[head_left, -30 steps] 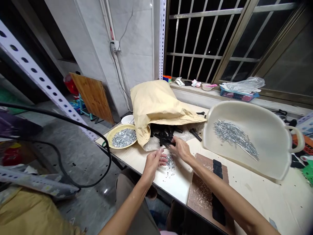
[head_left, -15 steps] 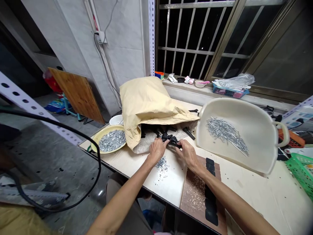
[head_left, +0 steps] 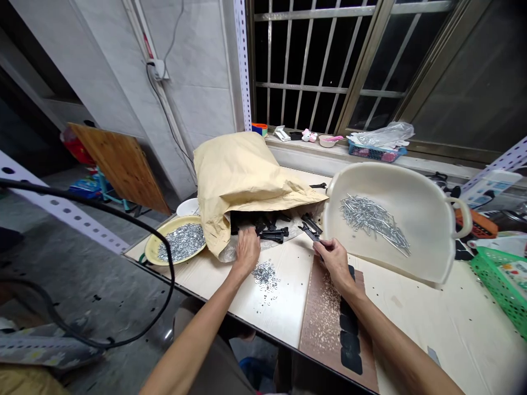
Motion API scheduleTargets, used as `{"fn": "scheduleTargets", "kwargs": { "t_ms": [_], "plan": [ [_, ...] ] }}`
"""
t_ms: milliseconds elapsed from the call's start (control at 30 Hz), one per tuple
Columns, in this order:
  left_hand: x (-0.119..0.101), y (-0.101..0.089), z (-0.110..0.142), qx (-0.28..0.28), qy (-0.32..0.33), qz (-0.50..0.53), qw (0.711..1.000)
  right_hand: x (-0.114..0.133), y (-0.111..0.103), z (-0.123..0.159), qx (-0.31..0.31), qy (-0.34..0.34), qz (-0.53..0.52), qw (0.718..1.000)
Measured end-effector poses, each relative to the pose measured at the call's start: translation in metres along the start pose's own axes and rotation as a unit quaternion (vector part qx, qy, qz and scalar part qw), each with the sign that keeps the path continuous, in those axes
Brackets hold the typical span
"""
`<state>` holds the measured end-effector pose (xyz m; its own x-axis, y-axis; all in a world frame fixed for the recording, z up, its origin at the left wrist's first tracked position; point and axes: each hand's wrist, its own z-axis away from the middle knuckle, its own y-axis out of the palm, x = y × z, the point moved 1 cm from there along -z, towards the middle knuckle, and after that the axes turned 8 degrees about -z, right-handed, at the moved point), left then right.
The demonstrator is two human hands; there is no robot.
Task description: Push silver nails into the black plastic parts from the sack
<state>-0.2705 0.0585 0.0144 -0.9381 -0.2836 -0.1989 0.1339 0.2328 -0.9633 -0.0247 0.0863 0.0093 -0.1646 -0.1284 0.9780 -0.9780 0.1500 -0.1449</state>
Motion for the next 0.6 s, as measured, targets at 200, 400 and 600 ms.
{"fn": "scheduleTargets", "kwargs": {
  "t_ms": [200,400,600],
  "plan": [
    [-0.015,0.008,-0.020,0.010,0.215,0.022,0.976,-0.008,-0.008,0.006,0.027,0.045,-0.066,0.996],
    [-0.022,0.010,-0.030,0.072,0.291,0.032,0.953,-0.006,-0.014,0.008,0.021,0.059,-0.108,0.992],
    [-0.037,0.011,-0.036,0.108,0.178,0.072,0.975,-0.004,-0.015,0.014,0.041,0.053,-0.146,0.987]
  ]
}}
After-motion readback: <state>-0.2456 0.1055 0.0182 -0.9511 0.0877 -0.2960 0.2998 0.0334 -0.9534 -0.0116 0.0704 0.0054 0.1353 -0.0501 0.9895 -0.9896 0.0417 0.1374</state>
